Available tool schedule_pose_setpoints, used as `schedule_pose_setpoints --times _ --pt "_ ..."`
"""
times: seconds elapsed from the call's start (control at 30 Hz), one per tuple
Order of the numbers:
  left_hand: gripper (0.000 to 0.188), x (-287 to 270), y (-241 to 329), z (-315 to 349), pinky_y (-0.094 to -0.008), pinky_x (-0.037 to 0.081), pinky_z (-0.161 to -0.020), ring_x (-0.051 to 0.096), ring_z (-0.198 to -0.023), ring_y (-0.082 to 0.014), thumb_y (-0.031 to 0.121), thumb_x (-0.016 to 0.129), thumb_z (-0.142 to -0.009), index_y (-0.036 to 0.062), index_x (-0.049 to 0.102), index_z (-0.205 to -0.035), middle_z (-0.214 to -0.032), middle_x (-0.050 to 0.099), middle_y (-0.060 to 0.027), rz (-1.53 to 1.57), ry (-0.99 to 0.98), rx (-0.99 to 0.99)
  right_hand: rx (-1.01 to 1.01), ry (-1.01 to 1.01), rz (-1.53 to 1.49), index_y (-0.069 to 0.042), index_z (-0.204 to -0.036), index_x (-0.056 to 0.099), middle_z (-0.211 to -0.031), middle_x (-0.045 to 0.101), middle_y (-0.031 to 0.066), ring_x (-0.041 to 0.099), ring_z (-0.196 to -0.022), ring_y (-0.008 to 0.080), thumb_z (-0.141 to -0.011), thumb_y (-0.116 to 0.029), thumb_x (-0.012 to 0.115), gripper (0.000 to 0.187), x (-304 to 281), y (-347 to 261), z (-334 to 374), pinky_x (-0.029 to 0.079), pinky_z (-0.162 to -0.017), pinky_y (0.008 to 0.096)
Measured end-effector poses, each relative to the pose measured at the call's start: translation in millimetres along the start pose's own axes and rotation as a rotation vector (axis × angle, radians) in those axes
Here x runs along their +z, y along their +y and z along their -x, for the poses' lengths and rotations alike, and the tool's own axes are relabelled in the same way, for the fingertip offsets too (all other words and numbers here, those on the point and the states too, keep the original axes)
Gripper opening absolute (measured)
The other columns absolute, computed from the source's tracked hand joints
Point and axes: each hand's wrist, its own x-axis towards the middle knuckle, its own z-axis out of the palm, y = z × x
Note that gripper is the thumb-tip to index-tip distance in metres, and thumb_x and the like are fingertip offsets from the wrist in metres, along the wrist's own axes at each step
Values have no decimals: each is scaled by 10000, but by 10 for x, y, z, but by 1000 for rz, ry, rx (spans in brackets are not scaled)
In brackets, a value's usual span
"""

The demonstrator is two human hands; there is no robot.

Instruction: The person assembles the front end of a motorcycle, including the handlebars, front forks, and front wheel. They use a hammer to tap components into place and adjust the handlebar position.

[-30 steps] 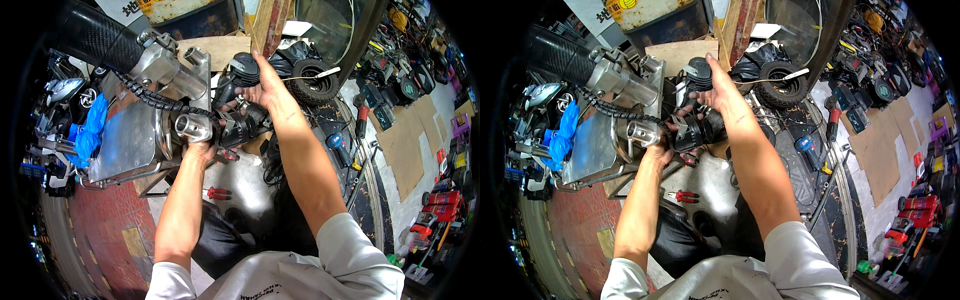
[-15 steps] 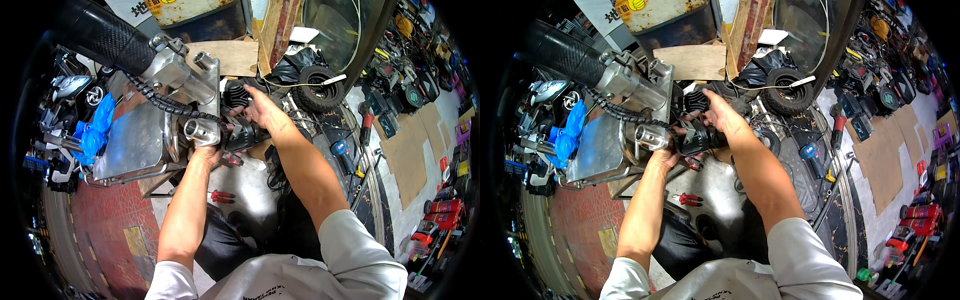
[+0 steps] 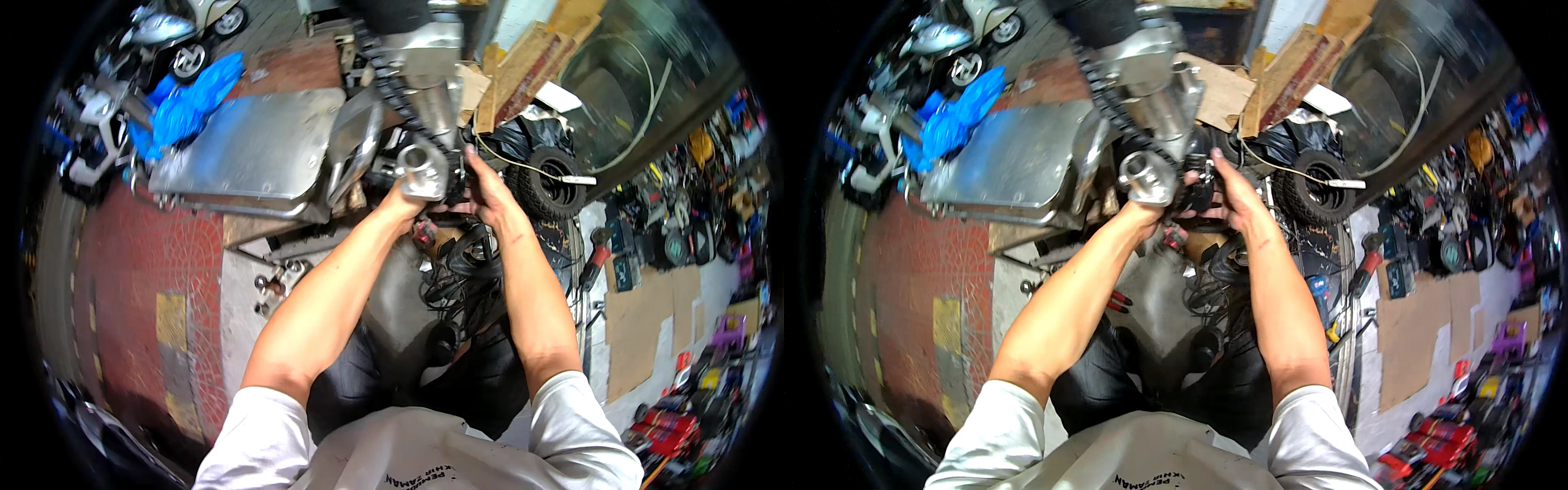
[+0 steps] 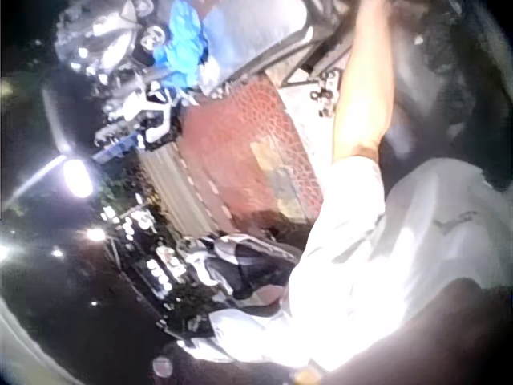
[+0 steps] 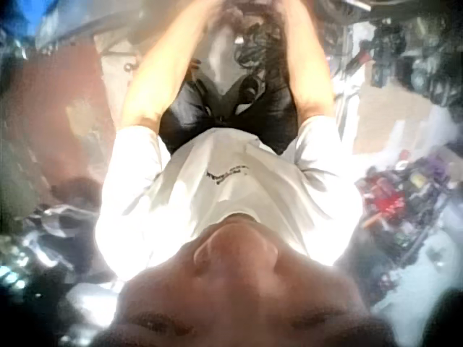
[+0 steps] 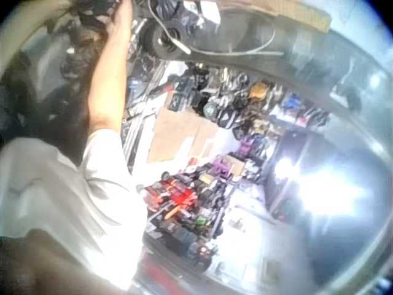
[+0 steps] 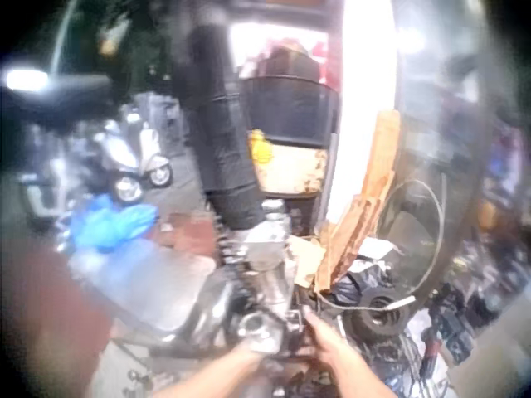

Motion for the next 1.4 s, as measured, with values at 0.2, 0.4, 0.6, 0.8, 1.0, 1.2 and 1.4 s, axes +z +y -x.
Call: schedule_pose_setpoints --times 0.2,0.4,0.6,0.8,1.0,1.2,1.4 --pt "491 -72 -5 -53 -364 549 -857 673 -1052 -216 155 703 -930 35 555 -1382 -1225 686 -149 -215 43 185 -154 36 105 -145 -1361 615 -1299 648 45 625 -1085 227 -964 -604 635 608 44 37 179 528 -919 418" --pt "889 -278 70 -54 -362 496 -1013 624 -1222 -278 357 801 -816 -21 423 -1526 -1379 618 -219 -204 -22 188 -175 13 205 -138 -1403 560 -1304 646 45 635 -1105 225 -995 -479 635 537 198 16 276 521 -917 422" --pt "834 -221 308 280 -395 564 -870 647 -1162 -263 340 725 -861 40 395 -1566 -1386 612 -199 -256 78 -6 -173 34 250 -91 -1414 527 -1285 661 83 686 -1065 238 -1002 -375 639 513 244 65 354 557 -815 346" --pt "812 -262 234 259 -377 579 -764 672 -1030 -212 332 718 -880 48 390 -1567 -1263 665 -180 -500 172 63 -192 97 275 -51 -1379 542 -1218 670 94 705 -970 206 -986 -375 671 525 300 68 454 555 -745 317" --pt "682 -539 25 -2 -480 480 -1054 598 -1254 -457 324 658 -872 23 476 -1457 -1337 619 -314 -985 272 304 -233 170 420 28 -1358 555 -1103 706 114 661 -934 205 -901 -414 783 676 371 79 424 524 -738 340" --pt "326 -147 340 463 -449 519 -956 684 -1112 -390 178 597 -918 -5 692 -1170 -1154 726 -224 -950 388 436 -520 138 541 56 -1459 478 -1357 628 288 646 -1228 355 -826 -489 808 898 192 206 -182 500 -1038 389" --pt "321 199 1025 1469 -318 527 -882 683 -981 -203 182 622 -953 -81 712 -1113 -1021 747 -138 -674 64 142 -760 108 797 -52 -1521 463 -1482 504 288 476 -1396 428 -810 -551 805 934 414 -53 -283 390 -1174 454"
